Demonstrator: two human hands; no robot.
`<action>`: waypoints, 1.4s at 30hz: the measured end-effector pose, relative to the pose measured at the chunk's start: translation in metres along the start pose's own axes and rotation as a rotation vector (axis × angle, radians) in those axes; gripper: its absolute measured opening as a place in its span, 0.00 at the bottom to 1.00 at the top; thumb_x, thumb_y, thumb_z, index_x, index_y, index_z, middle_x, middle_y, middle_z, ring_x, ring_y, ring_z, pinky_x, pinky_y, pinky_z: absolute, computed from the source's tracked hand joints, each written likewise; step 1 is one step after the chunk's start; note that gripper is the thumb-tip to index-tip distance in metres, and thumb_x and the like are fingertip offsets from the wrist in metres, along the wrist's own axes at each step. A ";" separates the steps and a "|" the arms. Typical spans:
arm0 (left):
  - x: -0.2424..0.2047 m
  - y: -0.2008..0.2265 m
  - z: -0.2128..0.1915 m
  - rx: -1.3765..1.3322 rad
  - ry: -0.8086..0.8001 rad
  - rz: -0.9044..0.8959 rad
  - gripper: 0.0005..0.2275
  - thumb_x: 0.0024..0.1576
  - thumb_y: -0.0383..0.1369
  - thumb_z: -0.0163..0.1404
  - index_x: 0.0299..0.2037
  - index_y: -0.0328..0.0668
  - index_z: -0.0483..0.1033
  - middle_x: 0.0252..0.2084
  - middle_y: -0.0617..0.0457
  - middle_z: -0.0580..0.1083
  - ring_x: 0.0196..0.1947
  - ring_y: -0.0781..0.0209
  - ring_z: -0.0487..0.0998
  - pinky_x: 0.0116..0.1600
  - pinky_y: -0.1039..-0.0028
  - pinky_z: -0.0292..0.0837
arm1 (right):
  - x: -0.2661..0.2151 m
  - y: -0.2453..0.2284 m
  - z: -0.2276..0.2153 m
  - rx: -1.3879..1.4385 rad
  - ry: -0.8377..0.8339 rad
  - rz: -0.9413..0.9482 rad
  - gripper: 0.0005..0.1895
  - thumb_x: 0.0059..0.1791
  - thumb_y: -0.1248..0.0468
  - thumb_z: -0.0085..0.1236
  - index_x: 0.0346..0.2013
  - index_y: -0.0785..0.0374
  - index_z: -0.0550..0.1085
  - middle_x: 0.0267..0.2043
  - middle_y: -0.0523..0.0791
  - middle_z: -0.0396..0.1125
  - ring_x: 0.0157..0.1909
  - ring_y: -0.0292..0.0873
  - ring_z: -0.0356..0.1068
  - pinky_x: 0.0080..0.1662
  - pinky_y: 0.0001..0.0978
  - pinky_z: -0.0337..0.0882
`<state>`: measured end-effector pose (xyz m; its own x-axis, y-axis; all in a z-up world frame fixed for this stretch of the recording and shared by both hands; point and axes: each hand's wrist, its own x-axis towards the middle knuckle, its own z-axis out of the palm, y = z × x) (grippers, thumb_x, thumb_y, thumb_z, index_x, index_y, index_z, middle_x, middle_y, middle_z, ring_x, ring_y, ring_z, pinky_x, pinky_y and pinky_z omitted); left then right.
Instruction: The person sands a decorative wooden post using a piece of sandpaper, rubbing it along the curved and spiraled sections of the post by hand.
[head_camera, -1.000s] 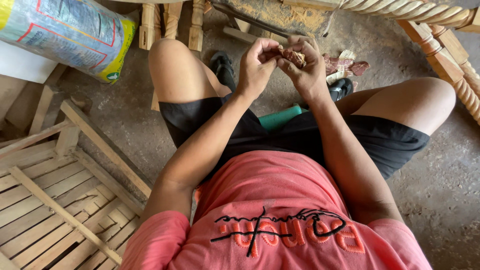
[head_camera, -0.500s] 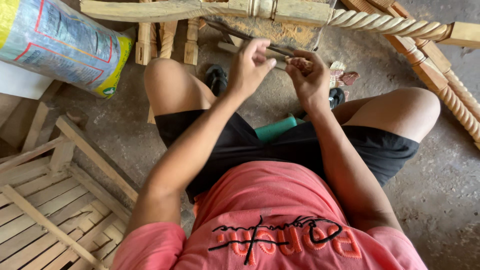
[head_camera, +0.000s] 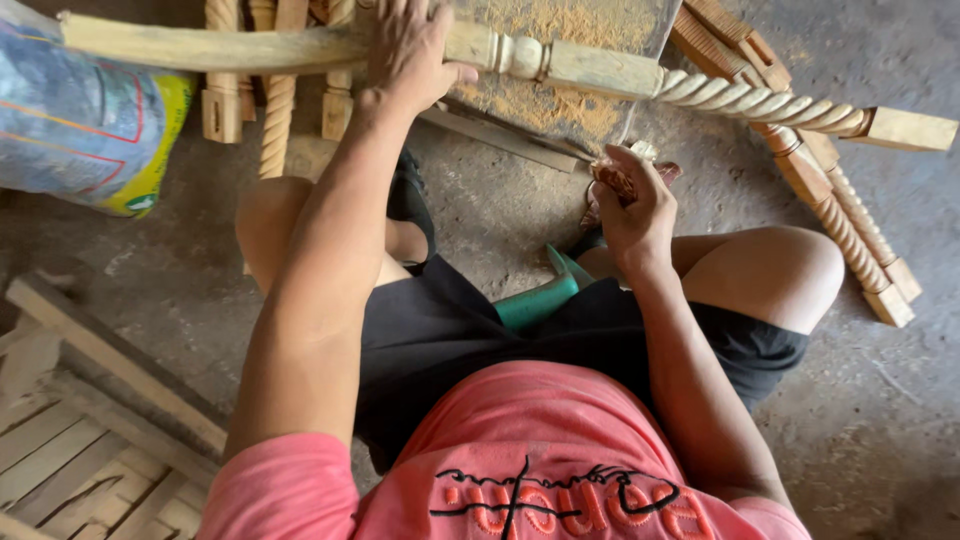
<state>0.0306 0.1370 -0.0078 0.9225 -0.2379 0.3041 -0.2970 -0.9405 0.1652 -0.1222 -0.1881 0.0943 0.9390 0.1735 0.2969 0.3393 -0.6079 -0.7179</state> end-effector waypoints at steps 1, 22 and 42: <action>0.000 -0.002 0.006 -0.073 -0.223 -0.023 0.34 0.47 0.56 0.70 0.52 0.40 0.72 0.61 0.40 0.67 0.61 0.42 0.65 0.66 0.46 0.57 | 0.005 0.006 0.003 -0.013 -0.009 0.001 0.20 0.45 0.75 0.62 0.52 0.73 0.74 0.45 0.52 0.73 0.45 0.39 0.72 0.46 0.32 0.72; -0.006 0.157 -0.029 -1.065 -0.445 -0.474 0.20 0.56 0.53 0.55 0.28 0.43 0.75 0.16 0.60 0.68 0.13 0.67 0.63 0.16 0.74 0.56 | 0.063 0.016 0.021 -0.325 -0.086 -0.265 0.15 0.52 0.69 0.66 0.51 0.68 0.71 0.50 0.52 0.67 0.44 0.47 0.71 0.43 0.35 0.75; -0.022 0.168 -0.013 -1.216 -0.373 -0.374 0.10 0.64 0.36 0.52 0.41 0.36 0.79 0.30 0.47 0.78 0.23 0.62 0.74 0.26 0.73 0.71 | 0.062 0.033 0.040 -0.018 0.002 -0.183 0.07 0.60 0.71 0.62 0.52 0.64 0.74 0.51 0.50 0.73 0.45 0.40 0.78 0.44 0.23 0.81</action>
<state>-0.0431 -0.0125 0.0253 0.9503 -0.2501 -0.1852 0.1381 -0.1946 0.9711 -0.0504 -0.1660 0.0641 0.8618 0.2812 0.4223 0.5031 -0.5805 -0.6402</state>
